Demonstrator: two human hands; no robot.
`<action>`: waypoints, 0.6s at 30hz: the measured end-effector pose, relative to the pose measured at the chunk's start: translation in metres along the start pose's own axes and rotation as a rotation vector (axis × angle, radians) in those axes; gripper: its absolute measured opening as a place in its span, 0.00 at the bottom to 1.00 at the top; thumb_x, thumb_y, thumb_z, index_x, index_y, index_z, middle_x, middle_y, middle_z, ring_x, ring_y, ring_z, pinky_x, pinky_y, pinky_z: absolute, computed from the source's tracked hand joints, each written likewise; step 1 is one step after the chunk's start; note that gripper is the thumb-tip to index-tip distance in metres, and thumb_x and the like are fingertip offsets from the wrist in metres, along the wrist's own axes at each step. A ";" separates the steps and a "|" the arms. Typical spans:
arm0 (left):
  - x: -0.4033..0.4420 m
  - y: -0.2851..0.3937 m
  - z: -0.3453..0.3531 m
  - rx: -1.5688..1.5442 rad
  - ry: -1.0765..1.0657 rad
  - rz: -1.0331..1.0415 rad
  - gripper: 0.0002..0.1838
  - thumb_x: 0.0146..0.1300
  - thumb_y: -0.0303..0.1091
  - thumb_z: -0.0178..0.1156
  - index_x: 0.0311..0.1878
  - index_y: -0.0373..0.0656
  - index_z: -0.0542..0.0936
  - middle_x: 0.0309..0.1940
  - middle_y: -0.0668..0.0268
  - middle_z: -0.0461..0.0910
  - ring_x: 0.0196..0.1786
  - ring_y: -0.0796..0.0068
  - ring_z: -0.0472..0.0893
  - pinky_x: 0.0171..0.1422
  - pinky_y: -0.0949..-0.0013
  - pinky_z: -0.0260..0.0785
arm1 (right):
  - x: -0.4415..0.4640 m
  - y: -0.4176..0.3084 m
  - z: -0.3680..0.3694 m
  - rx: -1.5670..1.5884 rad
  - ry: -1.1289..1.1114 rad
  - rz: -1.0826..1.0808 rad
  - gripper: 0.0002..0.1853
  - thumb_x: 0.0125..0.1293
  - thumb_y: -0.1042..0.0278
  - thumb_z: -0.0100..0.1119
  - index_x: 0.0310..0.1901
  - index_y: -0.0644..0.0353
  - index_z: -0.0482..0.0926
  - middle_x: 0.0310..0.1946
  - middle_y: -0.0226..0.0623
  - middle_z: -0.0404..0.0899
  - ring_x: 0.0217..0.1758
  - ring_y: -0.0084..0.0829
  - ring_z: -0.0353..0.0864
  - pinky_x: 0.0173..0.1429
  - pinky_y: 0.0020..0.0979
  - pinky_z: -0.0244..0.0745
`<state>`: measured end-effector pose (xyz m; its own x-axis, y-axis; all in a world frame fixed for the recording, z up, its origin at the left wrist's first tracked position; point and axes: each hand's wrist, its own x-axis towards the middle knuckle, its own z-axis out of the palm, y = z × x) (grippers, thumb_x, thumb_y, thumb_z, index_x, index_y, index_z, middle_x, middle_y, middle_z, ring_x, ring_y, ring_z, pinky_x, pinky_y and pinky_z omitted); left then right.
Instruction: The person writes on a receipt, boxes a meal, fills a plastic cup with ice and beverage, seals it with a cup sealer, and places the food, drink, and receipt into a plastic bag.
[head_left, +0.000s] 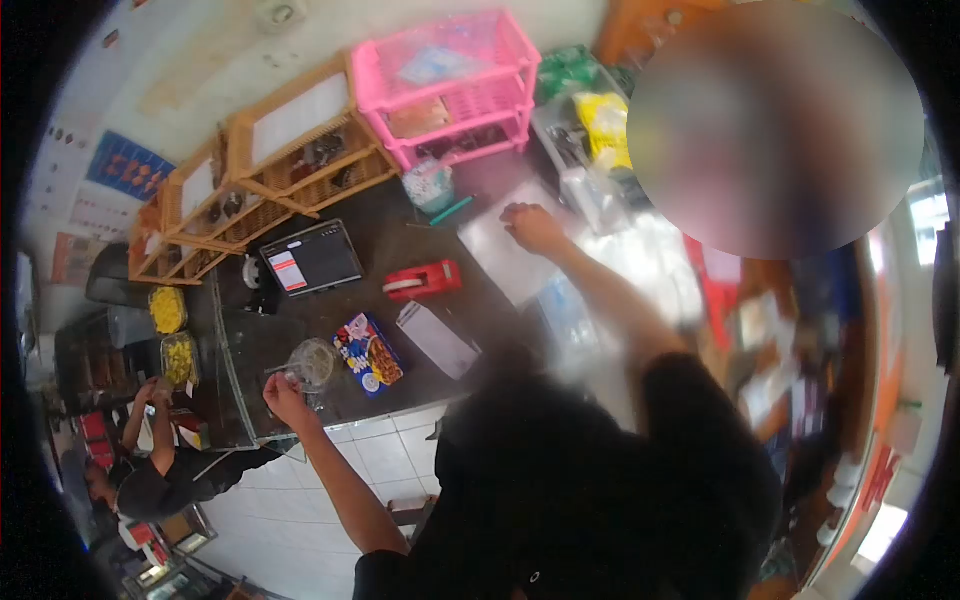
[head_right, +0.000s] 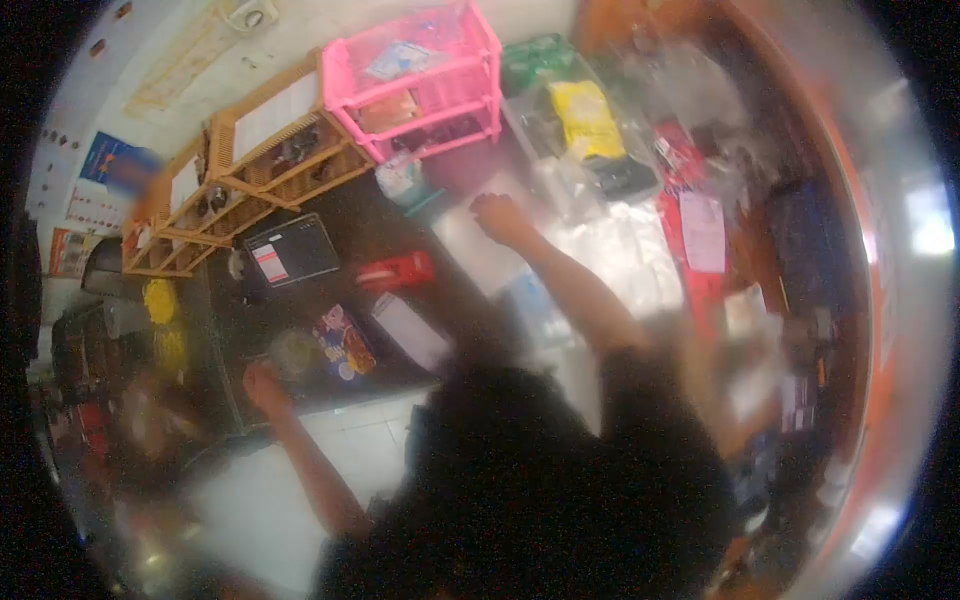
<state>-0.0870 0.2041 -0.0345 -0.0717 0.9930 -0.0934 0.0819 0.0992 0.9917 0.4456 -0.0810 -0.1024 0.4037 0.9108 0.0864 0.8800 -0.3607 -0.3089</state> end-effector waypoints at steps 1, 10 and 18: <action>-0.003 0.005 0.008 -0.018 0.026 0.015 0.11 0.66 0.31 0.61 0.48 0.43 0.72 0.38 0.67 0.74 0.35 0.78 0.75 0.39 0.74 0.70 | 0.017 0.011 0.015 -0.004 0.013 -0.032 0.13 0.65 0.63 0.57 0.46 0.58 0.82 0.48 0.38 0.81 0.52 0.40 0.81 0.57 0.40 0.74; -0.014 0.054 0.033 -0.102 0.003 -0.009 0.17 0.65 0.19 0.56 0.57 0.41 0.73 0.47 0.65 0.74 0.46 0.76 0.74 0.50 0.74 0.70 | 0.086 0.100 0.094 -0.065 -0.242 -0.122 0.22 0.61 0.55 0.58 0.56 0.51 0.78 0.56 0.37 0.79 0.55 0.40 0.79 0.58 0.50 0.73; -0.025 0.012 0.015 0.017 0.030 0.077 0.18 0.64 0.22 0.58 0.57 0.44 0.73 0.49 0.68 0.74 0.48 0.78 0.73 0.51 0.71 0.68 | 0.039 0.058 0.023 -0.138 0.137 -0.221 0.14 0.65 0.64 0.54 0.50 0.57 0.78 0.46 0.39 0.81 0.54 0.42 0.79 0.62 0.53 0.68</action>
<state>-0.0689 0.1816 -0.0216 -0.0945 0.9954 -0.0140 0.1056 0.0240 0.9941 0.5066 -0.0613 -0.1385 0.2202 0.9381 0.2672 0.9723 -0.1891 -0.1375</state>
